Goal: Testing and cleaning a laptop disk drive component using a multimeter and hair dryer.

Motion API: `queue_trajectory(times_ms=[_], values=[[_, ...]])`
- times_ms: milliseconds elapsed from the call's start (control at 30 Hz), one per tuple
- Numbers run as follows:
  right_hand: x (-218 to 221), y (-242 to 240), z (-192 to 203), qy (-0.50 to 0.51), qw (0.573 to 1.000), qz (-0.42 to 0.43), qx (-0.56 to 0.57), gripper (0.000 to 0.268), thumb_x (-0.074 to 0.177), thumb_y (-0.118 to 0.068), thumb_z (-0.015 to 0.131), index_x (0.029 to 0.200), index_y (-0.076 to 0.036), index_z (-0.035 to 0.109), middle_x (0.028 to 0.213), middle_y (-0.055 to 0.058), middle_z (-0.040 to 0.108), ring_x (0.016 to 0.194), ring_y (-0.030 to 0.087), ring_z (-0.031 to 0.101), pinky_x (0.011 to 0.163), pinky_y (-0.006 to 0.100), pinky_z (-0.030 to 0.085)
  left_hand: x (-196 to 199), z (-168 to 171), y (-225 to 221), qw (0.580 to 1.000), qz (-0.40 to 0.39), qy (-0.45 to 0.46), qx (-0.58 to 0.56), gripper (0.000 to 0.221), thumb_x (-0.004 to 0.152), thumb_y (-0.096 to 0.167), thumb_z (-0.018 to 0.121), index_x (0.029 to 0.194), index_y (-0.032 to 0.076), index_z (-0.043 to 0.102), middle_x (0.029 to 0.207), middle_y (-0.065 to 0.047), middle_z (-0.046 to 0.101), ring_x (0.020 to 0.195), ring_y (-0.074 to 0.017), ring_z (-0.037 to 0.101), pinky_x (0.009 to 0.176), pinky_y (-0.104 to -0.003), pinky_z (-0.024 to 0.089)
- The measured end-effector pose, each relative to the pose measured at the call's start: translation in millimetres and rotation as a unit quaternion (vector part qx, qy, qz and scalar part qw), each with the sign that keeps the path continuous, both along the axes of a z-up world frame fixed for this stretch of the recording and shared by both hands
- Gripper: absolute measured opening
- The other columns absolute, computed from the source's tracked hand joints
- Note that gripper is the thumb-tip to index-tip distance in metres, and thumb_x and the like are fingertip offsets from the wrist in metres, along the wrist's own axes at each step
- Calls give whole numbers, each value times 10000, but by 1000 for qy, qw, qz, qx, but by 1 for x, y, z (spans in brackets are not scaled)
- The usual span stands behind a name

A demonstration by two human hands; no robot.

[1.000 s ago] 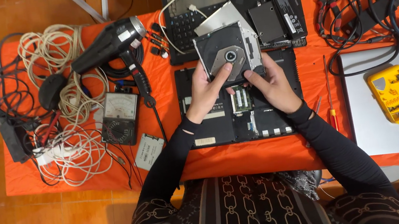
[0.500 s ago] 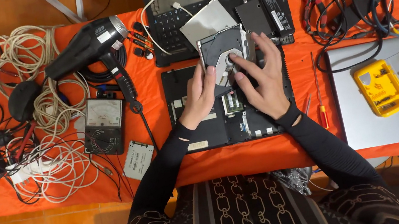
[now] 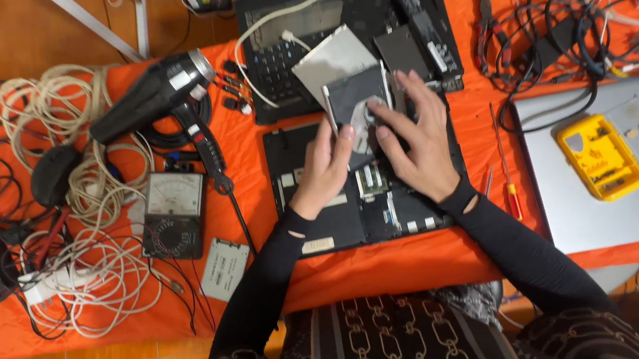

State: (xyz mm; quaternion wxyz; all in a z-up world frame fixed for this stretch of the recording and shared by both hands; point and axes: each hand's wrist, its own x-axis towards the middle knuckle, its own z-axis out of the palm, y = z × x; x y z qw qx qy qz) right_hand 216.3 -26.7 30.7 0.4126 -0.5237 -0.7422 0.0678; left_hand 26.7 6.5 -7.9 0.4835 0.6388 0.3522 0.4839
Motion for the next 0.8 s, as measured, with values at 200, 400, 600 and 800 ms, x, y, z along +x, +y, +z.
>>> queue_trajectory(times_ms=[200, 400, 600, 800], values=[[-5, -3, 7, -21, 999, 27, 26, 294, 954, -118, 674, 1232, -128, 767, 1568, 215, 457, 1512, 430, 362, 1232, 516, 261, -2, -3, 1, 999, 6, 14, -52, 347, 1125, 277, 484, 1376, 41, 523, 791, -21, 587, 695, -64, 480, 621, -259, 408], [-1, 0, -2, -2, 1000, -9, 10, 264, 1000, -105, 634, 1234, -108, 757, 1580, 202, 467, 1541, 407, 360, 1257, 505, 259, -2, 0, 2, 999, 10, -24, -22, 338, 1144, 288, 468, 1369, 40, 509, 902, -15, 631, 785, -54, 529, 692, -251, 447], [-2, 0, 3, 2, 1000, 20, 8, 327, 993, -112, 645, 1306, -86, 732, 1570, 225, 443, 1522, 418, 354, 1240, 510, 255, 0, 3, 0, 996, -25, 32, -80, 368, 1101, 293, 489, 1377, 51, 520, 823, -31, 621, 707, -56, 507, 632, -250, 428], [-1, 0, 1, -20, 999, 21, 22, 276, 968, -124, 664, 1227, -121, 759, 1553, 197, 474, 1511, 409, 373, 1245, 508, 257, -1, 1, 2, 1000, 24, -13, -14, 454, 1138, 307, 452, 1509, 51, 408, 1194, -71, 681, 1078, -99, 656, 897, -282, 526]])
